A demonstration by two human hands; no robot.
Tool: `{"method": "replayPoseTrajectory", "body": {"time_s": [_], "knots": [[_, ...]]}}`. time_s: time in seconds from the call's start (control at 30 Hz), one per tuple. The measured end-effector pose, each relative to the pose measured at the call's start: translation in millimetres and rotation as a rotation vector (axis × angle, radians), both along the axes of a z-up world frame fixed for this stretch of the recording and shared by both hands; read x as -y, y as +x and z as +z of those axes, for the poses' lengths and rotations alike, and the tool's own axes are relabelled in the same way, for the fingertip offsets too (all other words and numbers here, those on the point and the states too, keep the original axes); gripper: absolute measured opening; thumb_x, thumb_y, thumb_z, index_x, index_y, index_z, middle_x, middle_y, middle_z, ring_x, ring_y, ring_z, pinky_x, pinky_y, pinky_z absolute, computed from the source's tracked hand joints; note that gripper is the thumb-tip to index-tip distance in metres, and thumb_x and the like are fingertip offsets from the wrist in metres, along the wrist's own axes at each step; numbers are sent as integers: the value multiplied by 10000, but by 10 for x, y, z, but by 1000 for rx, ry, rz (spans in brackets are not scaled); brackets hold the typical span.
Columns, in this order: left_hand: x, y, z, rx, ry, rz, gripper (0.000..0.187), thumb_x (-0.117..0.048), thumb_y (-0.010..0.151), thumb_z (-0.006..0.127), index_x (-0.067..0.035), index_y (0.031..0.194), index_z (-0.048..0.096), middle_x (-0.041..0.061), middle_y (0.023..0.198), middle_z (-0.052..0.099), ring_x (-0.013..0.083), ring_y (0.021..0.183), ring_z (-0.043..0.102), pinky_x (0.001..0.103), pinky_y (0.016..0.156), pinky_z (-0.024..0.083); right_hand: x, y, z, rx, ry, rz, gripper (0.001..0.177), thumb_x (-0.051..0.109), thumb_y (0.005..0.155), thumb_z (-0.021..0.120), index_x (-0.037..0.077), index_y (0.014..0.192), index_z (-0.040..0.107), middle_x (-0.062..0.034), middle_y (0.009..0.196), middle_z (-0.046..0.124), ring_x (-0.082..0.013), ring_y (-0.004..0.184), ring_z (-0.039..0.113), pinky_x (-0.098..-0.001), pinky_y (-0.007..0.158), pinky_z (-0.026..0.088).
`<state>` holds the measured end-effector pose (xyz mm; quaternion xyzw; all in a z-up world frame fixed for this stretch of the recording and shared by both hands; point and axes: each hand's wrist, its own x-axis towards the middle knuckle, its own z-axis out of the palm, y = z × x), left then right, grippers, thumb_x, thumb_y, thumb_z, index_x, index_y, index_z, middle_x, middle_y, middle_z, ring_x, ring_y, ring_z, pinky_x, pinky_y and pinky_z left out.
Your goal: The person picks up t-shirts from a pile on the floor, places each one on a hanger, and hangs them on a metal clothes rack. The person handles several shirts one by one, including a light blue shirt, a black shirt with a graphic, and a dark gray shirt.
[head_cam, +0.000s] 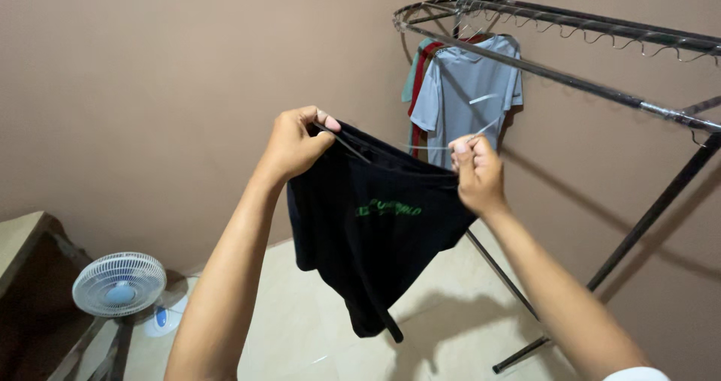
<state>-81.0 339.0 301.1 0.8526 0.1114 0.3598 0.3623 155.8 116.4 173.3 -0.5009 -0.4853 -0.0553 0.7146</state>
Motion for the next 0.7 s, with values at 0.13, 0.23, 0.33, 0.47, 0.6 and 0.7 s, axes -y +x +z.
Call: {"method": "replayPoseTrajectory", "body": {"time_s": [0.13,0.23,0.33,0.47,0.6,0.7], "knots": [[-294,70,-119,-5,-63,-62,195,-16,803,631,-25,948,761,9,825,733,50,720,611,231,658,501,131,99,349,146,-215,-62,241,237,1106,523,30,1002,591,13,767,566,-50,661,503,-233,616,449],[-490,243,-278,0,-89,-109,200,-12,807,629,-18,945,773,20,857,763,54,746,637,230,686,519,204,118,587,280,-372,-173,240,236,1087,551,25,1002,627,-43,732,593,-116,650,543,-288,622,461],[-639,445,-507,-4,-91,-130,192,-20,813,641,-12,944,782,30,828,759,64,731,634,240,676,510,237,119,750,454,-464,-300,229,236,1064,565,24,996,622,-114,794,668,-228,701,650,-357,675,512],[-726,713,-772,-9,-106,-143,204,-32,841,636,-17,963,799,61,789,727,90,688,586,267,638,475,214,146,857,530,-603,-349,215,253,1027,554,53,1034,631,-182,855,699,-376,798,694,-440,705,528],[-644,926,-890,65,-103,-118,186,-54,832,642,-29,935,795,34,797,757,78,705,630,250,662,508,204,151,883,561,-786,-401,224,285,1018,555,86,1028,658,-197,852,708,-441,836,673,-494,717,509],[-482,1028,-891,97,-43,-219,203,-54,812,648,-42,952,794,34,824,762,89,737,645,258,686,516,183,158,880,613,-767,-359,228,275,1028,560,63,1016,642,-203,836,693,-443,809,655,-485,699,503]]}}
